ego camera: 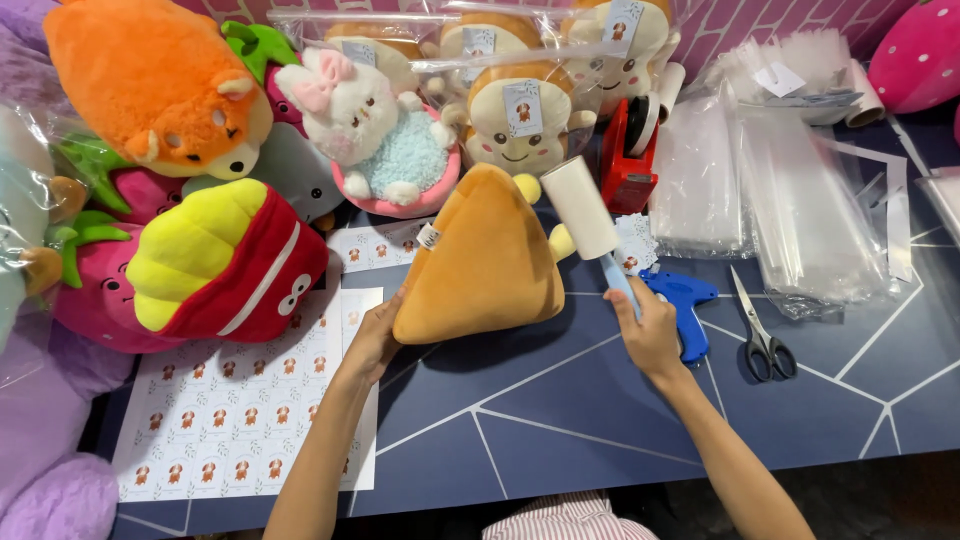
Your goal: Cleaning a pizza-shaped plush toy using a lint roller on a craft table.
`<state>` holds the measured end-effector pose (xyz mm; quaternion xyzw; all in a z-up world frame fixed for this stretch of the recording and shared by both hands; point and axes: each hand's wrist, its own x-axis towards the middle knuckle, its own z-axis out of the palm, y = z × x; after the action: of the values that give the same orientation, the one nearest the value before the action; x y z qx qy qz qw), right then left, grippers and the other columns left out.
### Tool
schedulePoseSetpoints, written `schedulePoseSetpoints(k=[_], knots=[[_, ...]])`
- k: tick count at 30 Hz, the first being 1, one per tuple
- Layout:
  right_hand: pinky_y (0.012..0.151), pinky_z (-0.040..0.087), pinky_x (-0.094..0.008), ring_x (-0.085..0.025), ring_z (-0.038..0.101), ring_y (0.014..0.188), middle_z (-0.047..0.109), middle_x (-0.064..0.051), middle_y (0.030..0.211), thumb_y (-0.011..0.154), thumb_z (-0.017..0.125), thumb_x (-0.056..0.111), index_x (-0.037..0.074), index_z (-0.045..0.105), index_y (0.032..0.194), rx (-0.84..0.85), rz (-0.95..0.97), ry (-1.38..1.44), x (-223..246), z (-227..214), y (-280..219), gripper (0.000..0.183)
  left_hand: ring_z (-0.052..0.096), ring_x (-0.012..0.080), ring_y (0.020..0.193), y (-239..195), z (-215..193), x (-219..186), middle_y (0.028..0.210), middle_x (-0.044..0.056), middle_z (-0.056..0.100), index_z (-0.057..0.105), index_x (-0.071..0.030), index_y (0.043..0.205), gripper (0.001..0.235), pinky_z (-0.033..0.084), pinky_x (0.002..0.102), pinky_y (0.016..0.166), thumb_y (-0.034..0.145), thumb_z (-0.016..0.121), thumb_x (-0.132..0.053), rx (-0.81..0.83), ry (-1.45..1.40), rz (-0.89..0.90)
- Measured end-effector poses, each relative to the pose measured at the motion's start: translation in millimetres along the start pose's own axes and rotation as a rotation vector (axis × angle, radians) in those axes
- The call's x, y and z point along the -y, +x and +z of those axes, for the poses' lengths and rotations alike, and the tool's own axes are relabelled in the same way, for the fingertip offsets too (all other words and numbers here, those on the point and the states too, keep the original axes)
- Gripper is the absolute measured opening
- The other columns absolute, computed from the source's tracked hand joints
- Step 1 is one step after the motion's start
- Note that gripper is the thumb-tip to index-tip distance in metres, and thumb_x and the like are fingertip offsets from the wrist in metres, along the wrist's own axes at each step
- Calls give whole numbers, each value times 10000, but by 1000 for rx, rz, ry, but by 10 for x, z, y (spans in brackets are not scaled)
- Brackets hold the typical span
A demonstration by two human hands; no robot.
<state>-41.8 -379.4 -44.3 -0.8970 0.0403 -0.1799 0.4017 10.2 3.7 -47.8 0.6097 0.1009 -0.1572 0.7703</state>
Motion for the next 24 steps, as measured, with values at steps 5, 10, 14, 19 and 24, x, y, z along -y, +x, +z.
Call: schedulePoseSetpoints(k=[5,10,14,19,24], knots=[[699,536,-457,-409,700,744,701,-164,685,1021,494,543,219,678,1001,237,170,-188,295,12,-29,374,698,309,753,106,-292,40,741,177,703,774,-25,940,668,545,424,716,1076,445,-590,-262,554,160],[795,563,-507,-418,742,830,728,-226,746,1031,358,577,198,615,1163,447,209,-455,466,-22,-10,476,729,362,856,-331,21,-502,874,146,762,711,-122,1147,512,559,469,796,1097,387,-514,-436,898,391],[773,571,-482,-394,764,803,736,-229,746,1058,247,557,181,541,1259,518,209,-568,628,-93,-32,518,707,370,1051,-464,158,-753,1130,203,714,582,-140,1375,704,554,461,937,804,761,-509,-195,897,378],[766,571,-494,-407,764,810,738,-248,761,1066,204,547,156,507,1306,567,217,-558,684,-156,-59,550,667,449,1085,-426,145,-738,1152,266,637,541,-22,1370,881,540,529,982,635,962,-266,-55,993,461],[747,569,-494,-399,764,774,739,-223,713,1041,231,560,140,536,1310,628,266,-432,625,-239,-173,584,734,344,939,-218,-128,-446,956,148,729,696,-100,1215,567,595,418,866,713,926,-231,17,1005,494]])
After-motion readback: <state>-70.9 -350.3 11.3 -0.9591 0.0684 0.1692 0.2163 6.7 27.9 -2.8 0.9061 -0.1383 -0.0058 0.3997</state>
